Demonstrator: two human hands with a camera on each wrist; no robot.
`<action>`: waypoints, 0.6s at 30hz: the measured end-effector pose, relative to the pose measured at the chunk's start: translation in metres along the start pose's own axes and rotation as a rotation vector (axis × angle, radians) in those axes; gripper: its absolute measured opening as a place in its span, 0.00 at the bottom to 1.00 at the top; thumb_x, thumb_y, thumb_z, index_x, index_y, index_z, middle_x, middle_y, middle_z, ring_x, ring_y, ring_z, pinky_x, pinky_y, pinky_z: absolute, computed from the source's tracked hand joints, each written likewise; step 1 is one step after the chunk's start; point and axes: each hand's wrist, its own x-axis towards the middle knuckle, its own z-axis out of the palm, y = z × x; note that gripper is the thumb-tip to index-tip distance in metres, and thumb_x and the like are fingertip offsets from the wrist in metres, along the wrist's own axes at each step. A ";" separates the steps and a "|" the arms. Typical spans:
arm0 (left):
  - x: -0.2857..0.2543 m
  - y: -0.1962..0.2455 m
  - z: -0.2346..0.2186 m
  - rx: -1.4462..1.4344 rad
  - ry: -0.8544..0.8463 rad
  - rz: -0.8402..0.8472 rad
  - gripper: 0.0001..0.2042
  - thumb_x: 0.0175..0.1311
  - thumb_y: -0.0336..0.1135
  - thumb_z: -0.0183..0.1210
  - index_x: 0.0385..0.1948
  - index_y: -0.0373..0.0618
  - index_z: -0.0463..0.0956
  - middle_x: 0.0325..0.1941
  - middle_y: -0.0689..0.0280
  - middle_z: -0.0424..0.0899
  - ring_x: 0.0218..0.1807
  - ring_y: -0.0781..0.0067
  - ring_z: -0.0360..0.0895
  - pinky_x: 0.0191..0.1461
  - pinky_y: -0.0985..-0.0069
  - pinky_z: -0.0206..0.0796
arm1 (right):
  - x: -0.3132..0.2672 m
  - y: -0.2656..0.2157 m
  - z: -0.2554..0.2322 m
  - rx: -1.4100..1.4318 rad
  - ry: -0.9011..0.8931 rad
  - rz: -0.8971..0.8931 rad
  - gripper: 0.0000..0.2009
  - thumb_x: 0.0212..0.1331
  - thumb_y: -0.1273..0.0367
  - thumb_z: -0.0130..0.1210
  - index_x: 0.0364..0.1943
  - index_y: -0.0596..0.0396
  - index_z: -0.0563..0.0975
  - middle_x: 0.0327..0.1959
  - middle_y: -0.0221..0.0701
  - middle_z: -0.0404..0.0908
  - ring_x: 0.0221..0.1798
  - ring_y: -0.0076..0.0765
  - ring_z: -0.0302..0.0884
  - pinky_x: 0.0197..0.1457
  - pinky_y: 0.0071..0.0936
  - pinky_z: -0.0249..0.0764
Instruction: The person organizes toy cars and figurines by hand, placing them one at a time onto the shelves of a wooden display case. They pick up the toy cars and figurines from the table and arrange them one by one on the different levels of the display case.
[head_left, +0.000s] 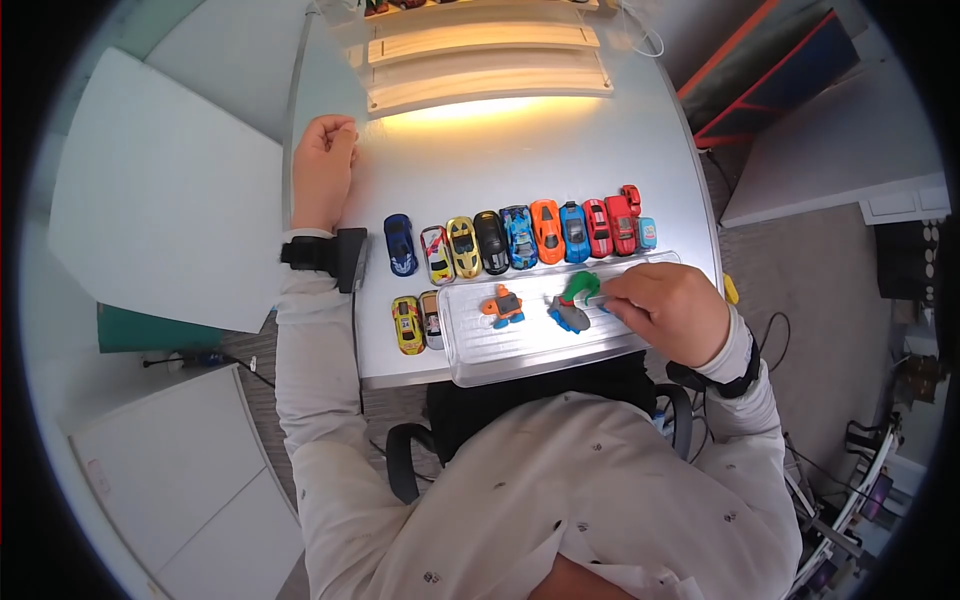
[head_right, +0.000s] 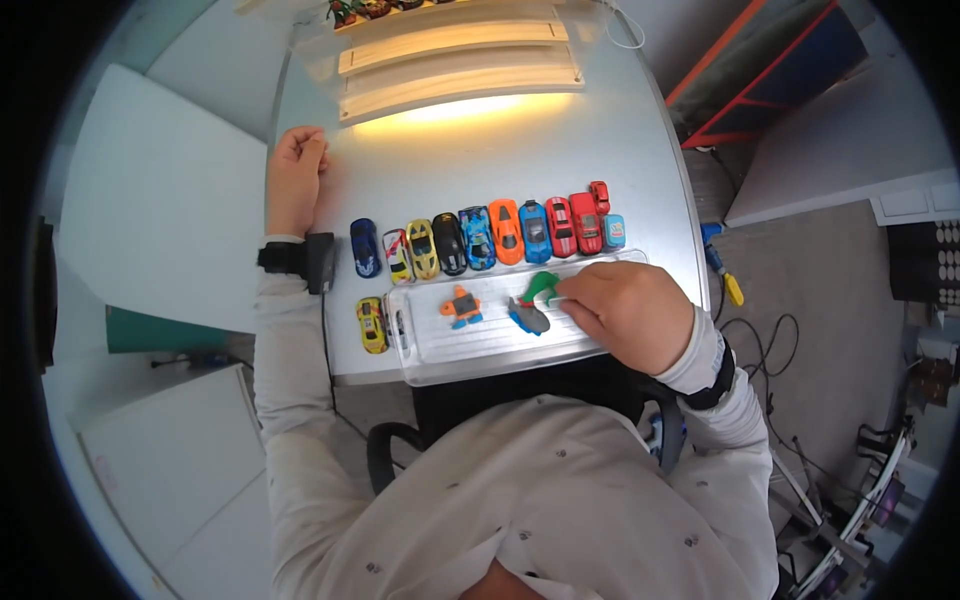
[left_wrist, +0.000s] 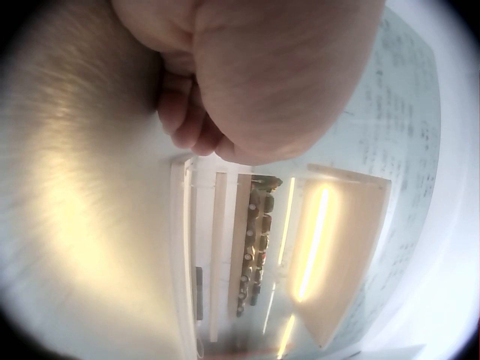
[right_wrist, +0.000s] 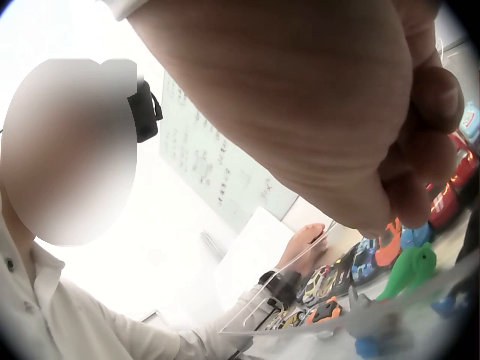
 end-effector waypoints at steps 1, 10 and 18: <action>0.000 0.000 0.000 0.007 0.000 0.004 0.07 0.73 0.31 0.57 0.45 0.39 0.77 0.31 0.74 0.76 0.30 0.86 0.69 0.34 0.84 0.62 | 0.004 -0.005 -0.001 0.008 -0.032 -0.033 0.08 0.57 0.72 0.65 0.40 0.57 0.84 0.34 0.37 0.86 0.36 0.46 0.84 0.41 0.37 0.80; -0.001 0.002 0.001 0.006 0.003 0.014 0.07 0.73 0.31 0.57 0.45 0.39 0.78 0.32 0.73 0.77 0.30 0.86 0.69 0.33 0.83 0.63 | 0.010 -0.015 -0.026 -0.009 -0.007 -0.063 0.08 0.58 0.75 0.64 0.41 0.58 0.84 0.33 0.38 0.85 0.36 0.47 0.84 0.40 0.38 0.80; -0.001 0.001 0.000 0.017 -0.005 0.018 0.06 0.73 0.30 0.57 0.45 0.38 0.77 0.30 0.74 0.75 0.29 0.86 0.68 0.32 0.84 0.61 | -0.006 -0.008 -0.012 -0.287 -0.107 -0.023 0.06 0.56 0.69 0.64 0.37 0.54 0.84 0.29 0.34 0.83 0.34 0.44 0.84 0.39 0.39 0.80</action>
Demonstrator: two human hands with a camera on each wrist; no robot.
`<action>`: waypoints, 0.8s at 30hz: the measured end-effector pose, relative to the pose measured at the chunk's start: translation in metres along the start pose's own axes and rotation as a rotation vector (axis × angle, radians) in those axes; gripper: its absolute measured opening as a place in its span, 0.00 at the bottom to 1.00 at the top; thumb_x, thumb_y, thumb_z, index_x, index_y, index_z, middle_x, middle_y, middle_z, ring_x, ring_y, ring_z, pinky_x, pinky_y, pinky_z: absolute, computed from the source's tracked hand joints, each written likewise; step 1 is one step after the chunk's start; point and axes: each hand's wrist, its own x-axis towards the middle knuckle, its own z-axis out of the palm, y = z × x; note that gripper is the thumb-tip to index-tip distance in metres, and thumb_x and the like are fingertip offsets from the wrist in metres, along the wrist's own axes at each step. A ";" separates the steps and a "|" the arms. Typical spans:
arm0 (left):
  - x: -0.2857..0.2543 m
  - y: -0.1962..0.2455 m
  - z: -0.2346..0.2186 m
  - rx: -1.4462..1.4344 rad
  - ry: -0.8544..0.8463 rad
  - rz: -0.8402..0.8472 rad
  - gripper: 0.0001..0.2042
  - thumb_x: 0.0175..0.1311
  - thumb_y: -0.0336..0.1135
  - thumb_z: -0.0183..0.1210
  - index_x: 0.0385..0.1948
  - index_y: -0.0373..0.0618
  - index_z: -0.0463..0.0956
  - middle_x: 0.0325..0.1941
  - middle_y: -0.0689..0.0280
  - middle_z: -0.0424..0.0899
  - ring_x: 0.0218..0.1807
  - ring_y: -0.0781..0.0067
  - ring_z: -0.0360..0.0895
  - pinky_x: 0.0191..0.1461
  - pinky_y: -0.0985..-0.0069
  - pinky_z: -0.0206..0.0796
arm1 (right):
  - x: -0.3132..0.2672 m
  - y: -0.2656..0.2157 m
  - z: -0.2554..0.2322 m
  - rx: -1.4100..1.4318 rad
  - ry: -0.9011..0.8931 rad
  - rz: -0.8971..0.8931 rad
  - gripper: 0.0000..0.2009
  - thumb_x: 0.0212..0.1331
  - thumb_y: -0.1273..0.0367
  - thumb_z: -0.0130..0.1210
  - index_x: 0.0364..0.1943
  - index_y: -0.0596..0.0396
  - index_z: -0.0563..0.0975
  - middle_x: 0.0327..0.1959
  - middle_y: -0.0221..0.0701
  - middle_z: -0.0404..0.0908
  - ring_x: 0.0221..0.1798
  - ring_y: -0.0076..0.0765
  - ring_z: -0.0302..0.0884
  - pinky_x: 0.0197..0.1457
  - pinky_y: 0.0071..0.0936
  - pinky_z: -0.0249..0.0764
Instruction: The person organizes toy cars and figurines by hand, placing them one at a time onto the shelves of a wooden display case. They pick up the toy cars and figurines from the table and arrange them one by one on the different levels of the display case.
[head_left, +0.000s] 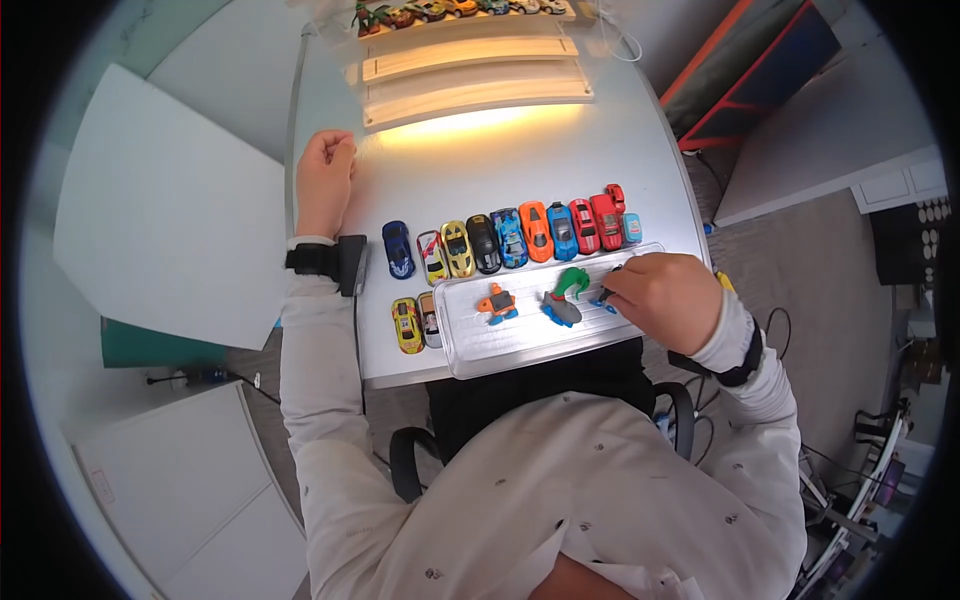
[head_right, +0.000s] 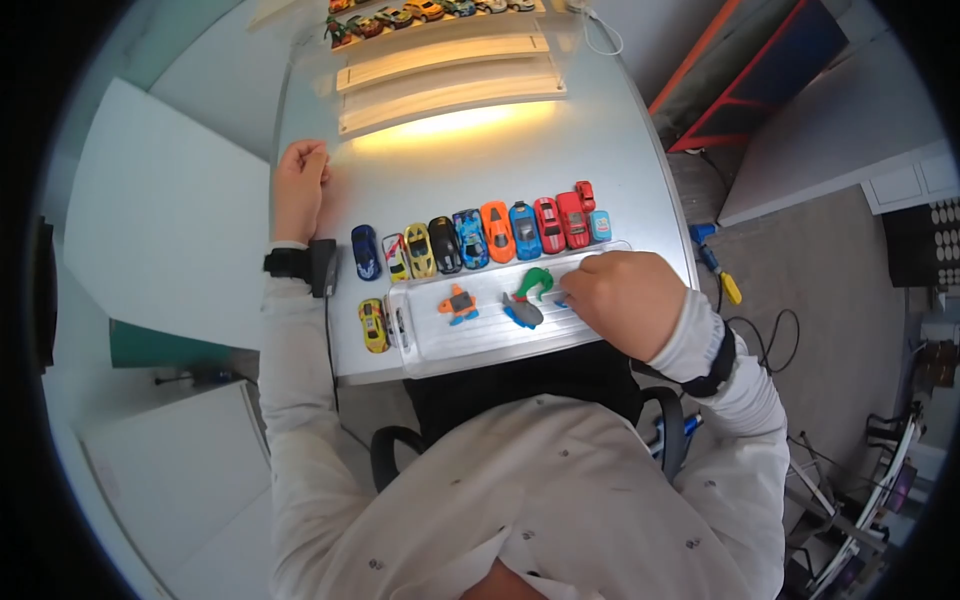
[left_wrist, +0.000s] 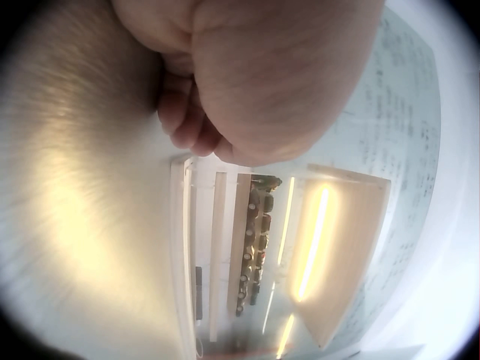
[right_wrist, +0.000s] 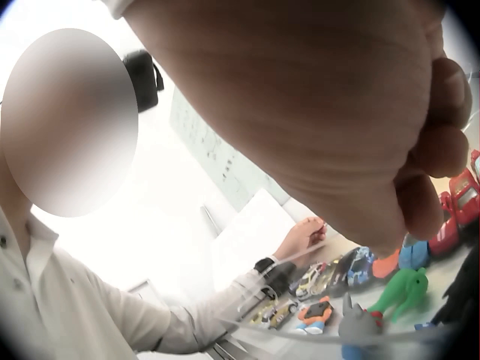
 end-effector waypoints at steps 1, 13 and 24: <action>0.002 -0.001 0.000 -0.002 0.002 -0.001 0.06 0.73 0.30 0.57 0.44 0.38 0.77 0.30 0.74 0.75 0.29 0.86 0.67 0.32 0.84 0.60 | 0.002 0.001 0.005 -0.067 -0.055 0.007 0.08 0.56 0.68 0.65 0.38 0.54 0.83 0.28 0.33 0.83 0.34 0.43 0.84 0.38 0.38 0.80; 0.001 -0.002 0.000 0.038 0.000 0.001 0.07 0.73 0.32 0.56 0.45 0.40 0.78 0.32 0.75 0.76 0.30 0.87 0.68 0.32 0.84 0.61 | 0.029 -0.006 0.023 -0.295 -0.234 0.091 0.07 0.61 0.66 0.58 0.36 0.54 0.80 0.26 0.33 0.85 0.29 0.40 0.87 0.31 0.36 0.81; -0.002 0.000 0.000 0.044 0.006 -0.015 0.06 0.73 0.32 0.57 0.44 0.40 0.78 0.33 0.75 0.78 0.31 0.87 0.69 0.35 0.83 0.64 | 0.023 -0.004 0.031 -0.189 -0.151 0.123 0.12 0.62 0.59 0.61 0.37 0.53 0.79 0.23 0.34 0.84 0.28 0.43 0.87 0.30 0.38 0.81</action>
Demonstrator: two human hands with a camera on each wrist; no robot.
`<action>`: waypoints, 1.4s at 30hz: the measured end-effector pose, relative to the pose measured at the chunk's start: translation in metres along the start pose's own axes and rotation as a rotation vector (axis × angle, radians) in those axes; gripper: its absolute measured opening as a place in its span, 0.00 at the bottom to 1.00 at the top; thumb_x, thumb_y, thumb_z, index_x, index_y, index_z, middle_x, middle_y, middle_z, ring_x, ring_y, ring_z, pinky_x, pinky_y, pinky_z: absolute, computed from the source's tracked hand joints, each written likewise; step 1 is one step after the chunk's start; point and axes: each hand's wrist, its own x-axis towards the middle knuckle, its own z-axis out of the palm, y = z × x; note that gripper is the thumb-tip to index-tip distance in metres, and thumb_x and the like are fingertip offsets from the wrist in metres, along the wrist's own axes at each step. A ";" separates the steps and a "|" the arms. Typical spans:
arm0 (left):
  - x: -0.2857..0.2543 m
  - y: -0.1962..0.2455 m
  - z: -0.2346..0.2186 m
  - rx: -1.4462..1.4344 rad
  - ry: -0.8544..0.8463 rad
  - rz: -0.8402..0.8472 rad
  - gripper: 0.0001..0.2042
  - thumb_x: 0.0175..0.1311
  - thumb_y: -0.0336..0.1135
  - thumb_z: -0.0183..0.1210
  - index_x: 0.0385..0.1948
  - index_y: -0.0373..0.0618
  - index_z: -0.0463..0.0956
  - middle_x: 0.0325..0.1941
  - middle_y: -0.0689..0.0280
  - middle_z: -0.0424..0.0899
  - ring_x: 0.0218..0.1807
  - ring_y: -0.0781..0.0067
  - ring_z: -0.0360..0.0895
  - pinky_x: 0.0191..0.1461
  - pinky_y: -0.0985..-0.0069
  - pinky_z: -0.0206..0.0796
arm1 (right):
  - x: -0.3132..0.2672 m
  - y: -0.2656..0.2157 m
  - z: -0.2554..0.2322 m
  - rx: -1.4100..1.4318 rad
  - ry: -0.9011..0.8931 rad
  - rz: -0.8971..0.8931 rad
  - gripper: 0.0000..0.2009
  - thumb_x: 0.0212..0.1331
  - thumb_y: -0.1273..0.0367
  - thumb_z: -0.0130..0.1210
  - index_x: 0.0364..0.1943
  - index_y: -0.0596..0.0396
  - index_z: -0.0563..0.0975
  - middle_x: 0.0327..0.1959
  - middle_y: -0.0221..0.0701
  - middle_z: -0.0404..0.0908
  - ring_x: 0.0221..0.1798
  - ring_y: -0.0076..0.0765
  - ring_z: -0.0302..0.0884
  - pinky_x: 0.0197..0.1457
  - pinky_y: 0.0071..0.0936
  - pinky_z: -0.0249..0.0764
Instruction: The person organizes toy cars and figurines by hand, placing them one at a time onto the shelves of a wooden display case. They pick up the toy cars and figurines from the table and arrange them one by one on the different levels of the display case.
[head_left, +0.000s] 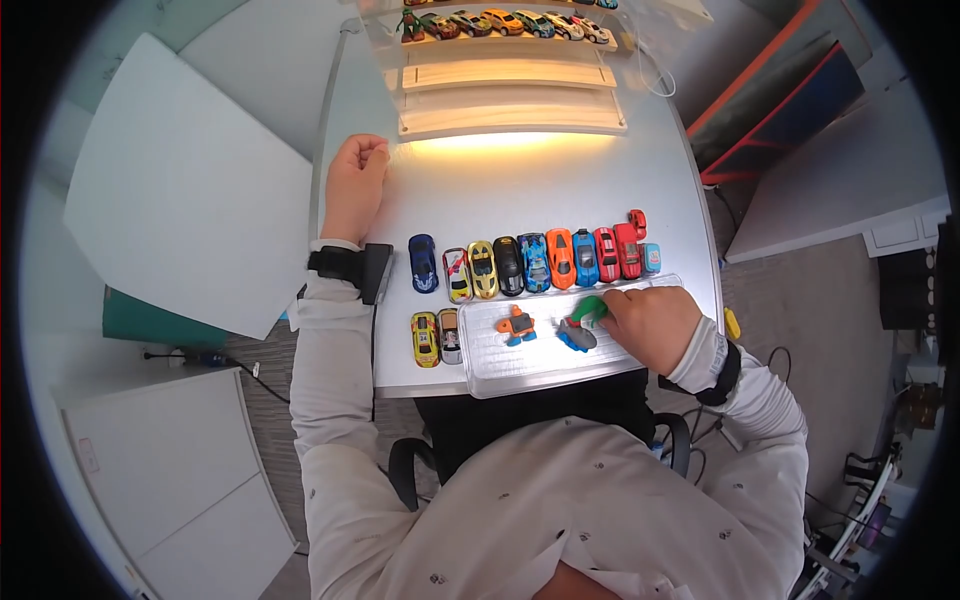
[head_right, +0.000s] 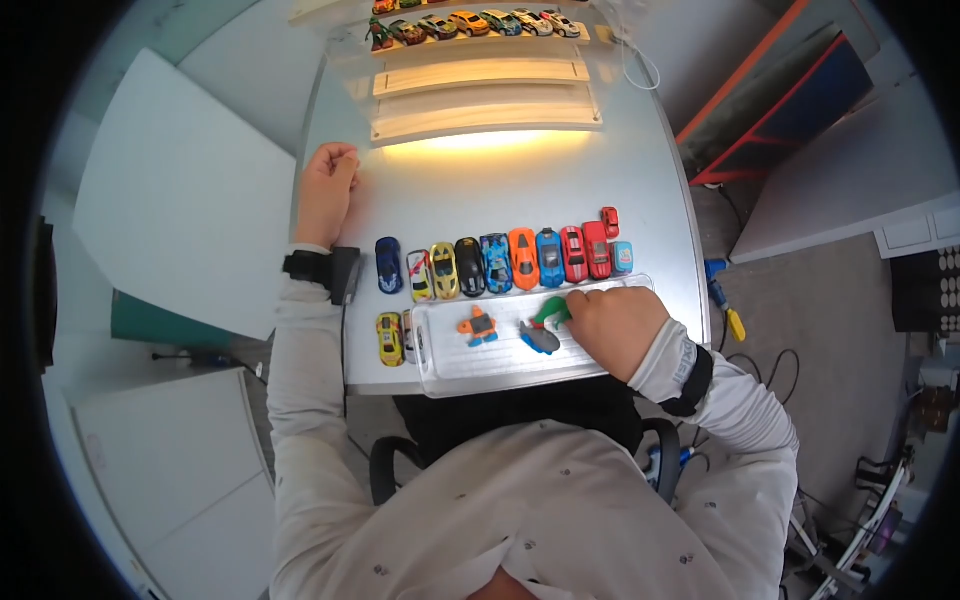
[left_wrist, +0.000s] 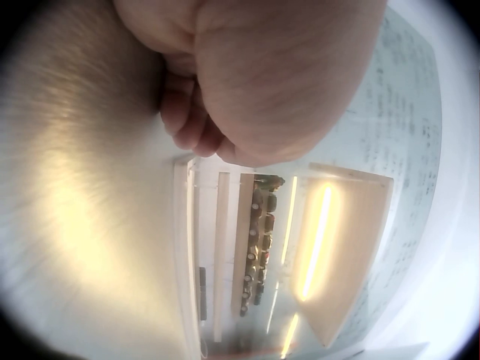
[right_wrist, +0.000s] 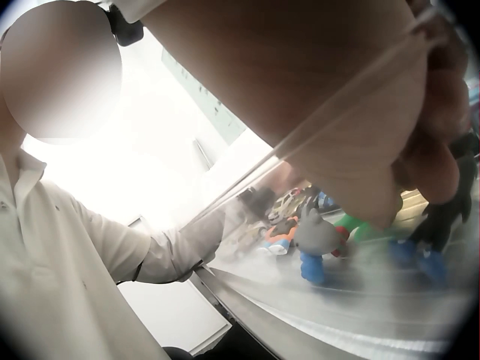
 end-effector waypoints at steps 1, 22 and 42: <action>0.001 -0.001 0.000 0.000 0.002 -0.005 0.07 0.73 0.32 0.57 0.44 0.40 0.78 0.33 0.75 0.78 0.31 0.86 0.69 0.35 0.83 0.64 | 0.000 0.000 0.000 0.010 0.019 0.006 0.12 0.62 0.59 0.61 0.37 0.53 0.79 0.23 0.34 0.84 0.28 0.43 0.87 0.30 0.38 0.81; 0.003 -0.005 -0.002 -0.010 -0.019 0.030 0.07 0.73 0.33 0.57 0.45 0.40 0.78 0.33 0.74 0.77 0.31 0.86 0.69 0.35 0.83 0.63 | -0.026 0.001 -0.021 0.344 0.224 0.046 0.11 0.58 0.66 0.63 0.37 0.57 0.74 0.28 0.39 0.83 0.32 0.47 0.85 0.34 0.39 0.79; -0.071 0.173 0.114 0.368 -0.694 0.559 0.23 0.61 0.32 0.70 0.58 0.41 0.75 0.46 0.61 0.81 0.42 0.67 0.80 0.48 0.72 0.74 | 0.031 0.083 -0.051 1.290 0.552 0.223 0.12 0.64 0.73 0.65 0.35 0.58 0.70 0.27 0.29 0.81 0.27 0.17 0.78 0.30 0.19 0.75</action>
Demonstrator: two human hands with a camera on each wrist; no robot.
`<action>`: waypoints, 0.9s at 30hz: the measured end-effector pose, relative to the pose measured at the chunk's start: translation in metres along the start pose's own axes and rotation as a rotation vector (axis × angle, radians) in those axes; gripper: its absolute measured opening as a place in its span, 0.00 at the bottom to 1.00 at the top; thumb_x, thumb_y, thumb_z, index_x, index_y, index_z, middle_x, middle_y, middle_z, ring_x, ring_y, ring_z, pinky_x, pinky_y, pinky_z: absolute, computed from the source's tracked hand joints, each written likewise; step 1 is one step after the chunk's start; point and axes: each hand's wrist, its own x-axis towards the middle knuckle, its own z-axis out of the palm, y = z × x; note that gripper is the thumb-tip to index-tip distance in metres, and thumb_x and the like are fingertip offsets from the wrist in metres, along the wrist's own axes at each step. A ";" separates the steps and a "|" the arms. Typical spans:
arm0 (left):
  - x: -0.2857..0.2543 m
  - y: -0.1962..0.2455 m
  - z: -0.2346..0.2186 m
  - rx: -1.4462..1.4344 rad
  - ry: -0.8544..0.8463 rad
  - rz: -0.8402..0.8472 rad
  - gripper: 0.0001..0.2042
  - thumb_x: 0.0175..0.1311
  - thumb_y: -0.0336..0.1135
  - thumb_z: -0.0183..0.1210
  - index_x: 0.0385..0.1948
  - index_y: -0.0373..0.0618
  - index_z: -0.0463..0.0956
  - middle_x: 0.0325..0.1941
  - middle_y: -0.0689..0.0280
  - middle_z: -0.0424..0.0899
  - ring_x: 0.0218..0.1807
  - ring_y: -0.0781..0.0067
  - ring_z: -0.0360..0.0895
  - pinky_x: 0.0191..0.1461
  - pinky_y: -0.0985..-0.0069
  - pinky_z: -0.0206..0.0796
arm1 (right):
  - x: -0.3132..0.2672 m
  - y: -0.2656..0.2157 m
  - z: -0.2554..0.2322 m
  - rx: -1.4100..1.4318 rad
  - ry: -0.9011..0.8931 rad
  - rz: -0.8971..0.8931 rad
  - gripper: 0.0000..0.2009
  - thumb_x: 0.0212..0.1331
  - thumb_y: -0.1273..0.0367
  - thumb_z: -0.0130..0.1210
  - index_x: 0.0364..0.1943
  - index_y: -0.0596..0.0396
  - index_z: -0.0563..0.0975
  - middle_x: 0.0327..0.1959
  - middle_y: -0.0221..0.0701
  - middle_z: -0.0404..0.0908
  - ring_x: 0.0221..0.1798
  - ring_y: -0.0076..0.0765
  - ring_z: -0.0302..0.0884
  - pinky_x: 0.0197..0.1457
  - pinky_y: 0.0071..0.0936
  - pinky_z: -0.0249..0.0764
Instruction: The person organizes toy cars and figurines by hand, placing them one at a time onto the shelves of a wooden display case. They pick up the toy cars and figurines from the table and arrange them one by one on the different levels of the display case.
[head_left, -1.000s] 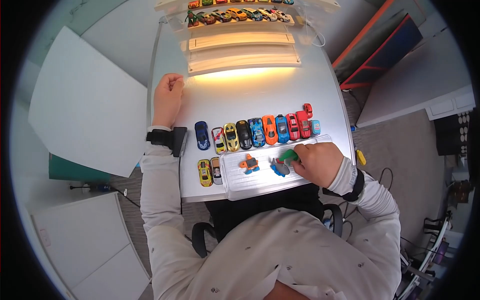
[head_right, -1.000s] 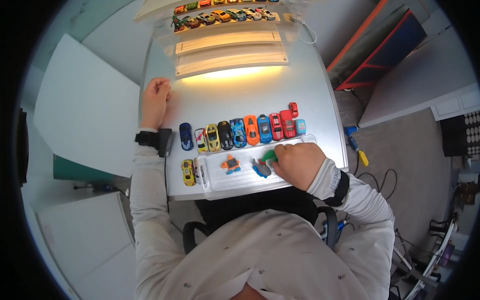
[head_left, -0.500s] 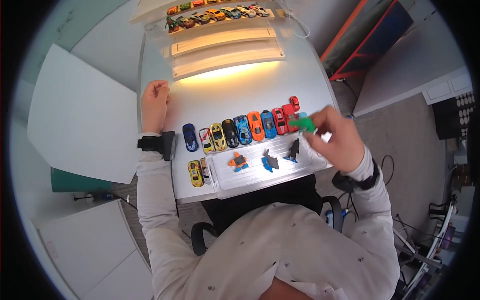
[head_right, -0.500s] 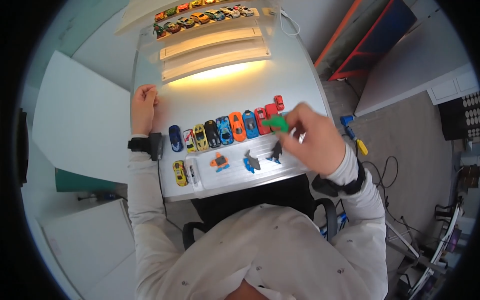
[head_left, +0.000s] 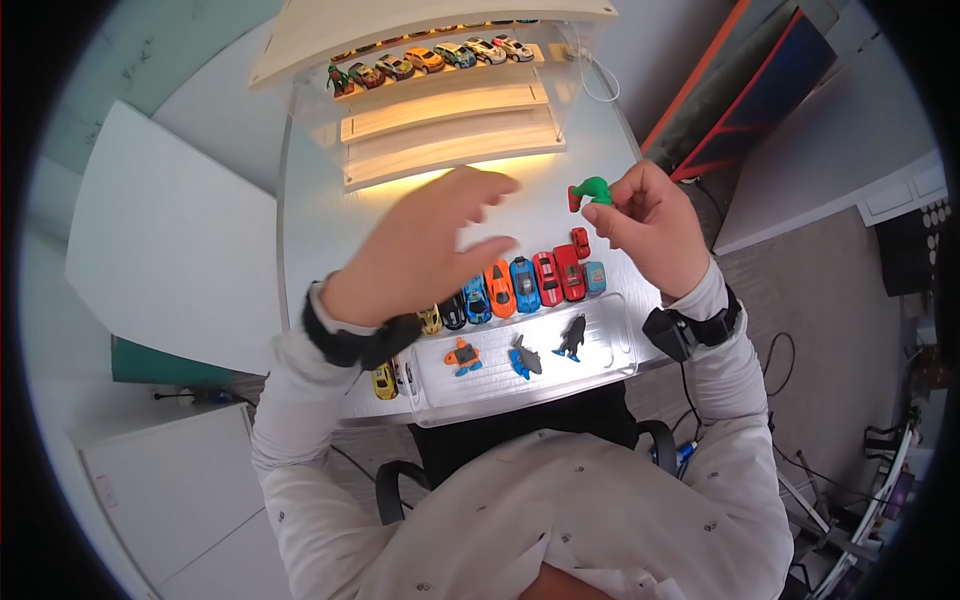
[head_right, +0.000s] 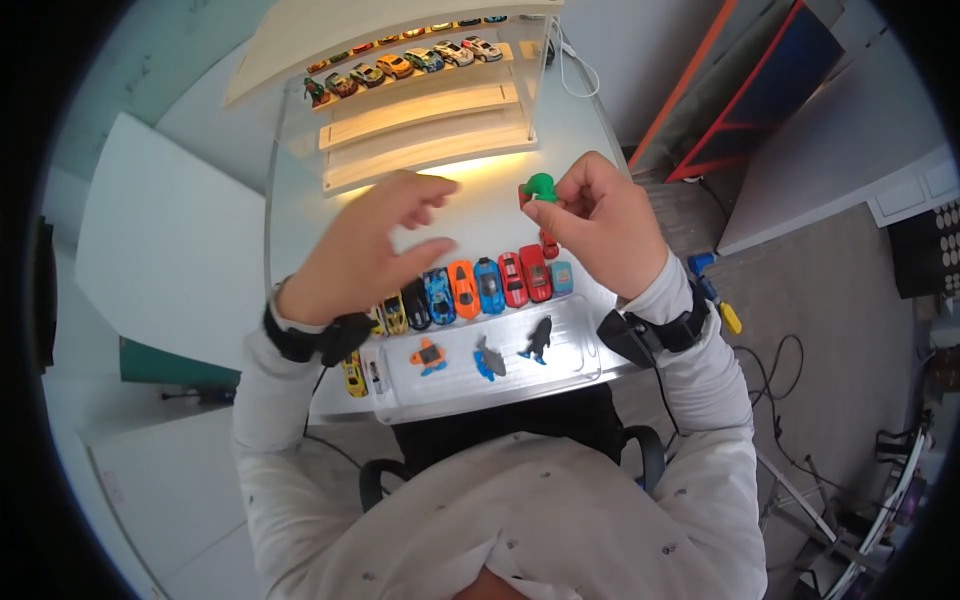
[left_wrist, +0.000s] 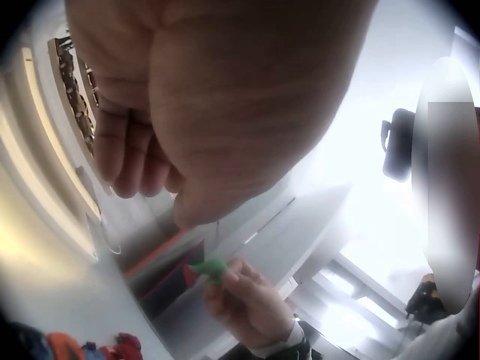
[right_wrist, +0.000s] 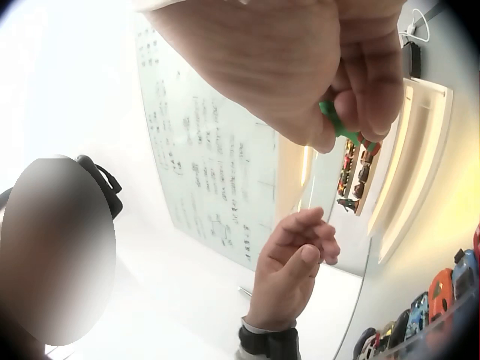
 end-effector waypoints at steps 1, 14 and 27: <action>0.013 0.005 0.010 0.058 -0.038 0.034 0.25 0.59 0.35 0.71 0.58 0.41 0.75 0.46 0.60 0.81 0.42 0.65 0.80 0.48 0.70 0.75 | 0.003 0.000 0.002 0.001 -0.011 -0.006 0.12 0.64 0.72 0.65 0.35 0.58 0.70 0.26 0.29 0.81 0.26 0.16 0.78 0.28 0.19 0.74; 0.079 -0.024 0.055 -0.039 -0.051 0.002 0.20 0.59 0.32 0.71 0.52 0.40 0.76 0.43 0.63 0.81 0.41 0.68 0.79 0.49 0.73 0.74 | 0.039 0.037 -0.009 0.010 -0.091 -0.043 0.12 0.66 0.71 0.63 0.35 0.56 0.69 0.24 0.27 0.78 0.23 0.17 0.75 0.24 0.20 0.71; 0.159 -0.081 0.027 0.029 0.282 0.005 0.14 0.62 0.26 0.64 0.48 0.38 0.77 0.41 0.65 0.86 0.41 0.77 0.83 0.50 0.78 0.75 | 0.048 0.074 -0.009 0.131 -0.125 -0.022 0.15 0.67 0.70 0.63 0.53 0.61 0.76 0.40 0.33 0.85 0.40 0.23 0.81 0.46 0.23 0.78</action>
